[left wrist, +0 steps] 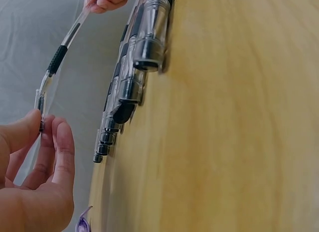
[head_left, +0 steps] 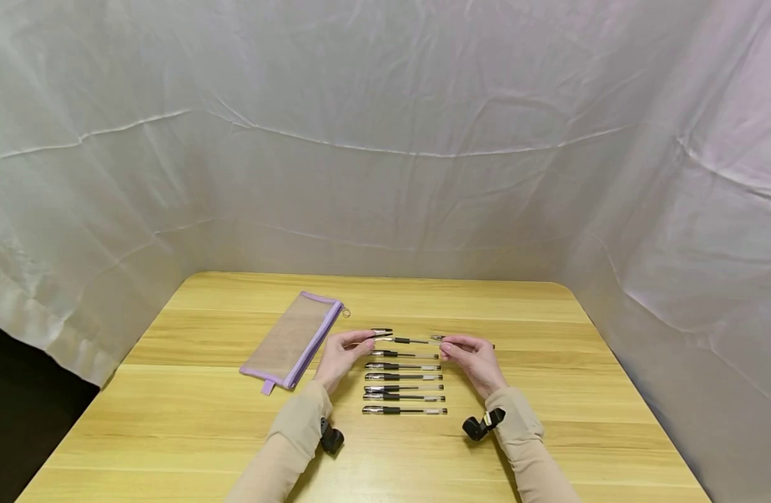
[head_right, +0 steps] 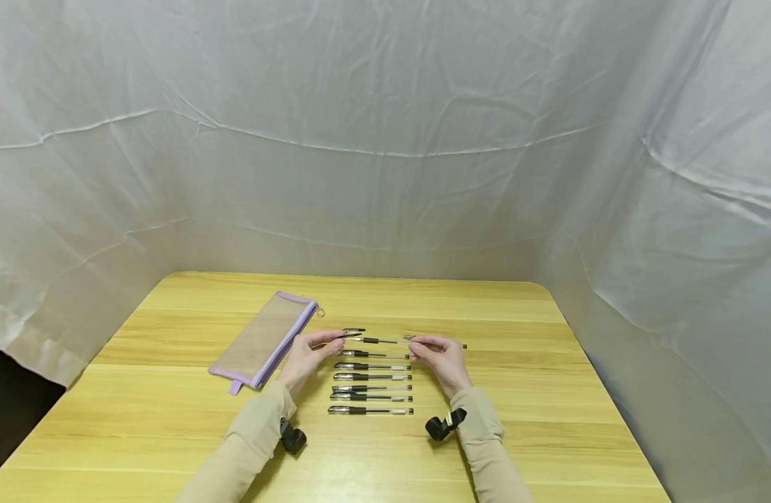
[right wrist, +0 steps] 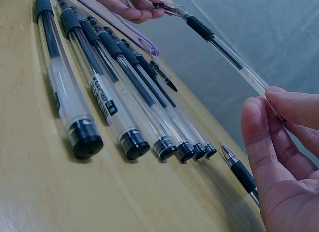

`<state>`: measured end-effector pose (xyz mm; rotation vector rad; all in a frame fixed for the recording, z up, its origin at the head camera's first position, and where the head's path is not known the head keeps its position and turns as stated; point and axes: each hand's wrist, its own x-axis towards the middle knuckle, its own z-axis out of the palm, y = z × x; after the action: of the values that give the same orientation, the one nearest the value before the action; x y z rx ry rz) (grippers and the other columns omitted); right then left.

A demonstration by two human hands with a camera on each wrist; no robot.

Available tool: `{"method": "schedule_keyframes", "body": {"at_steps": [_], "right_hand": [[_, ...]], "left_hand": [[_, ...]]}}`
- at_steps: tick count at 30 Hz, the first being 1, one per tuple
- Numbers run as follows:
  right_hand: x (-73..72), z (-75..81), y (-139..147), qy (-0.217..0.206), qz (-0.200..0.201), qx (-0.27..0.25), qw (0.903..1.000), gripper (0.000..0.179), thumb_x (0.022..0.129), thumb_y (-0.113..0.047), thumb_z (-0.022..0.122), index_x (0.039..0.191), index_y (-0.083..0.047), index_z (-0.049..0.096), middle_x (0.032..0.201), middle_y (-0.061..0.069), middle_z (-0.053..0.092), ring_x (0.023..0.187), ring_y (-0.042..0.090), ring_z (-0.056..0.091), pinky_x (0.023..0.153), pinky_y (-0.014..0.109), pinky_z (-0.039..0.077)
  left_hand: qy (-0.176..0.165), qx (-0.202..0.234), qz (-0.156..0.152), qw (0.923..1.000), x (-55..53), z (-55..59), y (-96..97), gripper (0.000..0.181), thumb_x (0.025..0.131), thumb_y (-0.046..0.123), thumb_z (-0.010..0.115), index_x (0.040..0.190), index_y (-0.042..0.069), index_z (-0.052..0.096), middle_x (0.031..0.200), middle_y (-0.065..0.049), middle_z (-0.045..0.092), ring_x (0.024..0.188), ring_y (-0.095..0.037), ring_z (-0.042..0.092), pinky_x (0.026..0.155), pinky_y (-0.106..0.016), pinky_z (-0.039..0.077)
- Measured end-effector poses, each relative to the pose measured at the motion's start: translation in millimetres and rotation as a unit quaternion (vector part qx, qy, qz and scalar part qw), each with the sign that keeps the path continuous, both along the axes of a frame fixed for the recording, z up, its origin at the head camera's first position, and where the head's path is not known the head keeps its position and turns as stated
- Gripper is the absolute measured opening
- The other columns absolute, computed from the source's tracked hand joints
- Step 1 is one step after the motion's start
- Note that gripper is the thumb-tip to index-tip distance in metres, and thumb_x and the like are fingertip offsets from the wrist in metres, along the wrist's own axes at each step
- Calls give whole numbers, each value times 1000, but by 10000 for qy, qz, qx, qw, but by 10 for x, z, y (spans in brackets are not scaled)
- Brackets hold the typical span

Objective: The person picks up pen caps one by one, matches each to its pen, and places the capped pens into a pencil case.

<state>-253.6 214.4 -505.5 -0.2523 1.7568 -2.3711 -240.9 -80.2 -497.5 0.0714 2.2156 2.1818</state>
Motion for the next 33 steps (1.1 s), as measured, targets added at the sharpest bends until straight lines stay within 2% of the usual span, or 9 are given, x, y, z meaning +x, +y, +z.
{"method": "schedule_keyframes", "body": {"at_steps": [3, 9, 15, 19, 26, 33], "right_hand": [[-7, -4, -6, -9, 9, 3, 10000, 28, 90, 6, 68, 114, 19, 63, 92, 8, 77, 83, 17, 73, 83, 30, 61], [-9, -5, -12, -31, -12, 43, 10000, 33, 89, 5, 69, 116, 21, 61, 92, 8, 77, 82, 16, 73, 83, 29, 61], [-9, -6, -31, -68, -25, 156, 9999, 37, 90, 5, 68, 119, 23, 57, 93, 8, 77, 81, 14, 72, 82, 28, 61], [-6, -1, -42, -33, -20, 122, 9999, 36, 90, 6, 67, 120, 23, 57, 94, 9, 77, 81, 14, 72, 82, 28, 61], [7, 11, -48, 83, 14, 7, 10000, 30, 91, 6, 67, 116, 21, 61, 92, 7, 77, 80, 13, 72, 82, 29, 61], [9, 0, -55, 60, 16, -4, 10000, 26, 90, 5, 68, 113, 17, 65, 93, 10, 78, 80, 13, 72, 80, 29, 61]], "left_hand": [[-33, 4, -65, 10000, -9, 2, 2, 30, 92, 6, 70, 121, -3, 70, 120, -22, 72, 95, -16, 73, 86, -21, 57], [-4, -12, -161, 9999, -6, 10, 12, 30, 93, 4, 70, 122, -3, 69, 123, -23, 70, 104, -30, 72, 87, -21, 57], [-7, 2, -277, 9996, -12, 2, 21, 32, 93, 4, 69, 123, -4, 67, 127, -23, 68, 109, -38, 70, 90, -26, 58], [-61, 71, -228, 9997, -16, 9, 24, 34, 91, 4, 71, 123, -6, 66, 123, -24, 70, 106, -35, 72, 87, -24, 58], [-238, 79, -117, 9996, -17, 19, 25, 33, 89, 4, 73, 121, -6, 68, 113, -20, 74, 91, -14, 72, 83, -21, 58], [-230, 153, -169, 9995, -22, 16, 17, 33, 88, 3, 74, 119, -9, 67, 109, -19, 75, 90, -18, 74, 84, -28, 60]]}}
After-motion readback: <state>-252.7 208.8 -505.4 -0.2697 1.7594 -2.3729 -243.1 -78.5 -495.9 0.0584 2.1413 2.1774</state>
